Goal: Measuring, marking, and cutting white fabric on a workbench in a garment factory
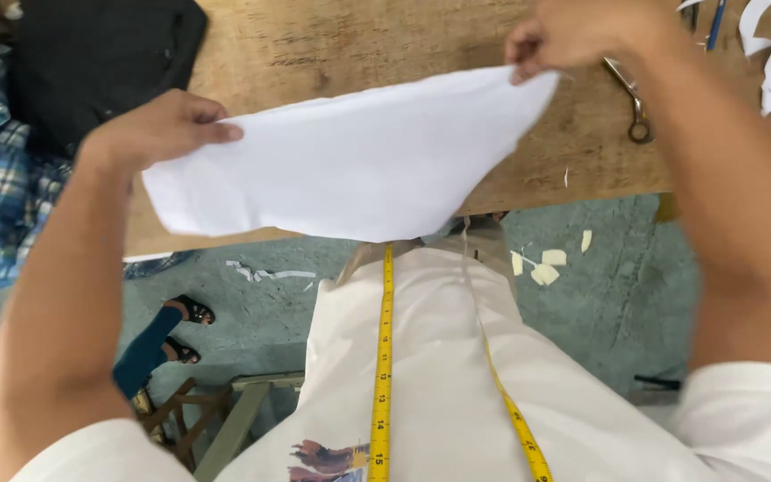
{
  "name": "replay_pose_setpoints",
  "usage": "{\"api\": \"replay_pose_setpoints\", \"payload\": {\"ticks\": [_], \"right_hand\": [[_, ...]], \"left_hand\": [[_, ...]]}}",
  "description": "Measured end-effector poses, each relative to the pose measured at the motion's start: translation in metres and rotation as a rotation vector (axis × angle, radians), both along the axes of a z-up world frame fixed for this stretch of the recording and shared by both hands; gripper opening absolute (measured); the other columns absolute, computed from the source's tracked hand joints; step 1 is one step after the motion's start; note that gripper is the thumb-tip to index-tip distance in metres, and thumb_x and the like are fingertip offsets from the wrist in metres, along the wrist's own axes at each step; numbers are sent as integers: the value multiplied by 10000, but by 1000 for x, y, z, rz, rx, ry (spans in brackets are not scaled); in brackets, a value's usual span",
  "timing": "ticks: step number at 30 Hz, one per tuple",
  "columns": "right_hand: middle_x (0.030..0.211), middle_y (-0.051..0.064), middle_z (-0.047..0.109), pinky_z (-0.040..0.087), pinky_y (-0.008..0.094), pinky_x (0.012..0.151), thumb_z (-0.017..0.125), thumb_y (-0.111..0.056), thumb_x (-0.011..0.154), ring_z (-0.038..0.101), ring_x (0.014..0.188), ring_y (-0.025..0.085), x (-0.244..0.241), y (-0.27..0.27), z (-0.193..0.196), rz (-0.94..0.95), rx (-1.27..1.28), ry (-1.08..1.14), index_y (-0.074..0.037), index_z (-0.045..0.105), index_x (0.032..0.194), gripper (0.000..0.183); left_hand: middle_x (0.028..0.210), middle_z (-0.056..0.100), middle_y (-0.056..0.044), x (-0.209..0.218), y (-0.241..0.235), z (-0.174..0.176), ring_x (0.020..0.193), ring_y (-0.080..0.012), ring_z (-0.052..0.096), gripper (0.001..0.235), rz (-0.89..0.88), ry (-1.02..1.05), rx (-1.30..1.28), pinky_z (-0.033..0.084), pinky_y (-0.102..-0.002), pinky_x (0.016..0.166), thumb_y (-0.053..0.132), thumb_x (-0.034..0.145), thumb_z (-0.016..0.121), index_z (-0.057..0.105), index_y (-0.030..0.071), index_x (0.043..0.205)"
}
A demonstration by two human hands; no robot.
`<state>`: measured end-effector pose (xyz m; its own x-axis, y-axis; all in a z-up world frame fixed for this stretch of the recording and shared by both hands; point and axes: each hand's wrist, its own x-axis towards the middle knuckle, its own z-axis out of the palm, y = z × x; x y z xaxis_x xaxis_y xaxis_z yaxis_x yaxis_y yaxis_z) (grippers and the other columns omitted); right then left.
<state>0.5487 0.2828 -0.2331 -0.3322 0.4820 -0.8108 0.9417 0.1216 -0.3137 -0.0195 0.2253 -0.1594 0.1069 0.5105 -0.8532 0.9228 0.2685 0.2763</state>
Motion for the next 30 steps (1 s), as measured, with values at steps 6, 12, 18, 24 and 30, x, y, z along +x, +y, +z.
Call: {"api": "replay_pose_setpoints", "payload": {"ticks": [6, 12, 18, 24, 30], "right_hand": [[1200, 105, 838, 571, 572, 901, 877, -248, 1261, 787, 1090, 346, -8, -3, -222, -423, 557, 252, -127, 793, 1278, 149], [1390, 257, 739, 556, 616, 1036, 813, -218, 1281, 681, 1282, 504, -1, -146, -205, -515, 860, 282, 0, 759, 1596, 387], [1346, 161, 705, 626, 549, 1008, 891, -614, 1255, 719, 1229, 431, 17, -250, -242, -491, 895, -85, -149, 897, 1419, 494], [1286, 216, 701, 675, 645, 978, 1017, -385, 1166, 803, 1176, 566, -25, -226, -253, -833, 796, -19, -99, 824, 1323, 379], [1261, 195, 749, 644, 626, 930, 1064, -338, 1115, 803, 1150, 513, 17, -201, -229, -738, 683, -93, -111, 775, 1269, 398]], "left_hand": [[1142, 667, -173, -57, 36, -231, 1052, -393, 633, 345, -38, -31, 331, 470, -573, 877, 353, 1266, 854, 690, 60, 1186], [1864, 473, -357, -15, -11, -297, 1724, -546, 450, 705, -289, -40, 894, 442, -707, 1327, 379, 1272, 793, 598, -3, 1831], [2043, 287, -308, 8, -42, -308, 1873, -549, 242, 845, -563, -43, 917, 290, -771, 1453, 603, 1351, 622, 507, 53, 1982], [2002, 354, -352, -14, -42, -321, 1842, -561, 297, 828, -498, -26, 943, 288, -737, 1434, 559, 1330, 713, 549, 16, 1934], [1777, 666, -252, -29, -11, -315, 1668, -483, 552, 707, -429, 90, 1046, 311, -776, 1331, 403, 1205, 970, 734, 33, 1760]]}}
